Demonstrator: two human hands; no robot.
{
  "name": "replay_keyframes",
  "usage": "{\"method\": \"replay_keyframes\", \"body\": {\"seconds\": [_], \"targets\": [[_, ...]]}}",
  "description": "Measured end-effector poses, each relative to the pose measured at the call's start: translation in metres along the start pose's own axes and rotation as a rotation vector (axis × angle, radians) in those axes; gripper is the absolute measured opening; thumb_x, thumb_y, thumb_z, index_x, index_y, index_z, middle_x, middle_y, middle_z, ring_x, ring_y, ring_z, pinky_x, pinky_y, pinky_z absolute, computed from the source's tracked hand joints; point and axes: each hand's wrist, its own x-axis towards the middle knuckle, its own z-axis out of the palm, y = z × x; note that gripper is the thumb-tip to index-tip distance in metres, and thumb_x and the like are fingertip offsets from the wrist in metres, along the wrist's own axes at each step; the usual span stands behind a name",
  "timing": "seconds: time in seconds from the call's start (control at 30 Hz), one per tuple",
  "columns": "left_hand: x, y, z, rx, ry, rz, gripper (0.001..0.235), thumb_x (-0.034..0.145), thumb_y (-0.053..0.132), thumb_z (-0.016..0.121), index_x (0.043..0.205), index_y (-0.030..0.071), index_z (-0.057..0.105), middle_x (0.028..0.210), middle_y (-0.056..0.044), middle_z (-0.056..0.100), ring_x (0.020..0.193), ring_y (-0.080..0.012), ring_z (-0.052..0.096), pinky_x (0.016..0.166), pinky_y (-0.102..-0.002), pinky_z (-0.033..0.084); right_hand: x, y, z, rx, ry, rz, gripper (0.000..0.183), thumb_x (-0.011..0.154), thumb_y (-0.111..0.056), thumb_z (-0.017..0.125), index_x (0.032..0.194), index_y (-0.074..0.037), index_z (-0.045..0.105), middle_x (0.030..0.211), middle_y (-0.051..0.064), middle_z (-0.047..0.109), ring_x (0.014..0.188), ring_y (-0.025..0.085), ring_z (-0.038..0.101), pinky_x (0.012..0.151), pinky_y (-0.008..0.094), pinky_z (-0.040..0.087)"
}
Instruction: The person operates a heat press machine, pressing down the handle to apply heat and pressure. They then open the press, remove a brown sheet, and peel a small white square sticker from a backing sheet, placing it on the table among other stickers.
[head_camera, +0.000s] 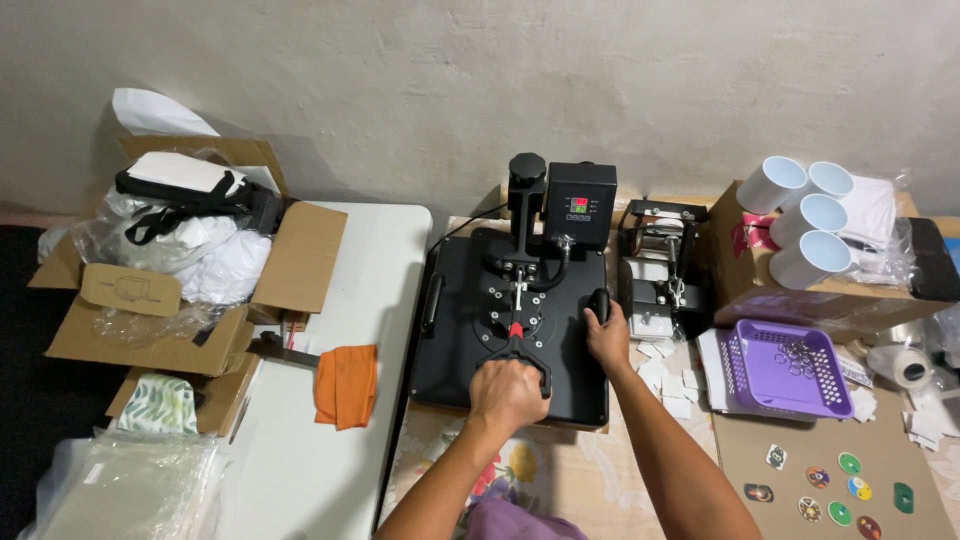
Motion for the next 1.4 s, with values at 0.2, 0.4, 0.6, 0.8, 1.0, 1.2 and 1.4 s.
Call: {"method": "replay_keyframes", "body": {"seconds": [0.2,0.4,0.6,0.8,1.0,1.2,1.4], "targets": [[-0.001,0.0,0.0,-0.009,0.01,0.005,0.039,0.083,0.033,0.061,0.081,0.004,0.087,0.077,-0.022,0.082,0.085,-0.0478,0.084,0.077,-0.057,0.067,0.001,0.002,0.001,-0.005,0.002,-0.003,0.058,0.107,-0.039,0.083,0.156,-0.011,0.068,0.129,0.028,0.081,0.126,0.047,0.076,0.101,0.058,0.065],[0.001,-0.003,0.005,0.0,0.021,0.008,0.039,0.082,0.034,0.062,0.081,0.004,0.087,0.077,-0.022,0.082,0.085,-0.0477,0.084,0.077,-0.057,0.067,-0.011,-0.008,-0.003,0.002,-0.001,0.001,0.058,0.107,-0.038,0.083,0.156,-0.01,0.068,0.129,0.029,0.081,0.126,0.047,0.076,0.102,0.058,0.065],[-0.002,-0.001,0.001,-0.013,0.03,0.009,0.037,0.082,0.033,0.063,0.08,0.004,0.087,0.076,-0.022,0.082,0.084,-0.0481,0.084,0.077,-0.057,0.067,-0.002,-0.001,-0.001,0.012,0.004,-0.013,0.057,0.107,-0.037,0.083,0.155,-0.009,0.068,0.128,0.028,0.081,0.126,0.047,0.076,0.101,0.058,0.065],[0.0,-0.005,0.008,-0.011,0.037,0.017,0.038,0.082,0.034,0.063,0.079,0.004,0.087,0.075,-0.022,0.081,0.083,-0.0476,0.084,0.076,-0.057,0.067,0.002,0.002,0.001,-0.001,0.005,-0.015,0.058,0.107,-0.038,0.083,0.155,-0.009,0.068,0.129,0.028,0.081,0.126,0.047,0.076,0.101,0.057,0.065],[-0.002,-0.003,0.006,-0.01,0.064,0.024,0.035,0.081,0.033,0.064,0.077,0.006,0.086,0.072,-0.02,0.081,0.081,-0.0457,0.084,0.073,-0.056,0.067,-0.007,-0.006,-0.003,-0.007,-0.005,0.004,0.058,0.108,-0.039,0.082,0.156,-0.009,0.067,0.13,0.028,0.081,0.127,0.046,0.076,0.102,0.057,0.065],[-0.002,-0.004,0.004,-0.014,0.08,0.031,0.035,0.08,0.035,0.065,0.076,0.007,0.086,0.07,-0.019,0.08,0.079,-0.0448,0.084,0.072,-0.055,0.067,-0.018,-0.018,-0.008,-0.019,-0.01,0.015,0.06,0.108,-0.04,0.081,0.157,-0.009,0.066,0.132,0.028,0.08,0.129,0.047,0.075,0.104,0.057,0.064],[0.001,-0.008,0.012,-0.009,0.087,0.045,0.036,0.081,0.036,0.065,0.074,0.007,0.085,0.069,-0.018,0.079,0.077,-0.0439,0.084,0.07,-0.055,0.067,-0.009,-0.01,-0.007,-0.019,-0.01,0.021,0.06,0.109,-0.04,0.081,0.158,-0.009,0.066,0.132,0.028,0.08,0.129,0.047,0.075,0.104,0.057,0.064]]}}
